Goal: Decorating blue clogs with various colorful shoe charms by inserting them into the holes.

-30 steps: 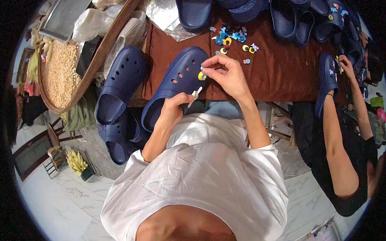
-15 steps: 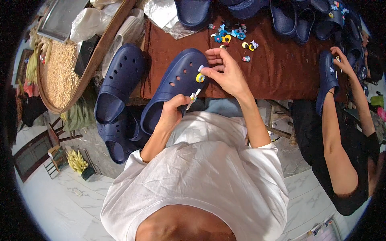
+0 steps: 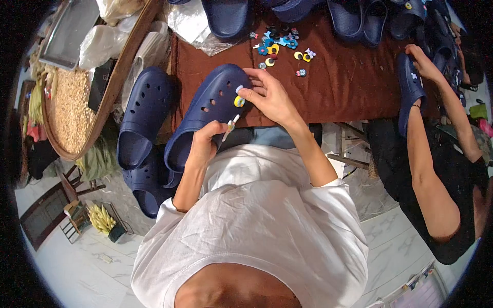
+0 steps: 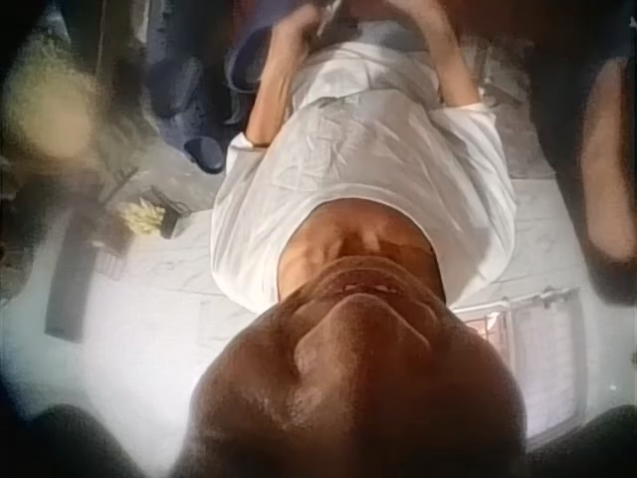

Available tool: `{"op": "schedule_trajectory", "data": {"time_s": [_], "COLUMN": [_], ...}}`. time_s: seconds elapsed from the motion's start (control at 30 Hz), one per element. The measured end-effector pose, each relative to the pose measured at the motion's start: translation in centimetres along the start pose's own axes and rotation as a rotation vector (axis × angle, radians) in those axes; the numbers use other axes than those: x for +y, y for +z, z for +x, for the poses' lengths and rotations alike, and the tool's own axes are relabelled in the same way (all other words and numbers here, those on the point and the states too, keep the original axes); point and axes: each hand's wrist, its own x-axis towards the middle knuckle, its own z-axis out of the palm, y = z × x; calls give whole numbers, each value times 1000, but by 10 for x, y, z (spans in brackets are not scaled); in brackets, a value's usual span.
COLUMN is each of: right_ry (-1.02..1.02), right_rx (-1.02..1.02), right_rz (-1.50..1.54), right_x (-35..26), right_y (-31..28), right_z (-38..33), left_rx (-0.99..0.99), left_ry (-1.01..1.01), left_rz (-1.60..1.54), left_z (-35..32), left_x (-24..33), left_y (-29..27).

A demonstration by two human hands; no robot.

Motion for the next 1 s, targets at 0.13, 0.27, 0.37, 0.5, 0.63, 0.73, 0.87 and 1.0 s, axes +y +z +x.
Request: {"op": "schedule_trajectory", "data": {"time_s": [0.13, 0.27, 0.37, 0.5, 0.63, 0.73, 0.87, 1.0], "right_ry": [-6, -216, -268, -298, -335, -218, -306, -468], "right_rx": [143, 401, 596, 603, 579, 519, 435, 370], "right_rz": [-141, -679, -918, -1115, -1215, -924, -703, -724], "right_x": [-8, -13, -4, 6, 8, -4, -37, -48], "right_y": [2, -24, -50, -67, -71, -59, -18, 10], "right_z": [-9, -21, -25, -27, -25, -25, -26, -19], "left_rx": [79, 86, 84, 78, 97, 106, 85, 82], "left_ry": [-31, -24, 8, -45, -11, -18, -1, -73], "left_rz": [-157, -296, -333, -361, -337, -278, -232, -264], "left_z": [1, 8, 6, 7, 4, 0, -1, -2], "left_x": [14, 16, 16, 16, 14, 17, 20, 24], "left_y": [14, 14, 15, 12, 15, 18, 24, 33]}}
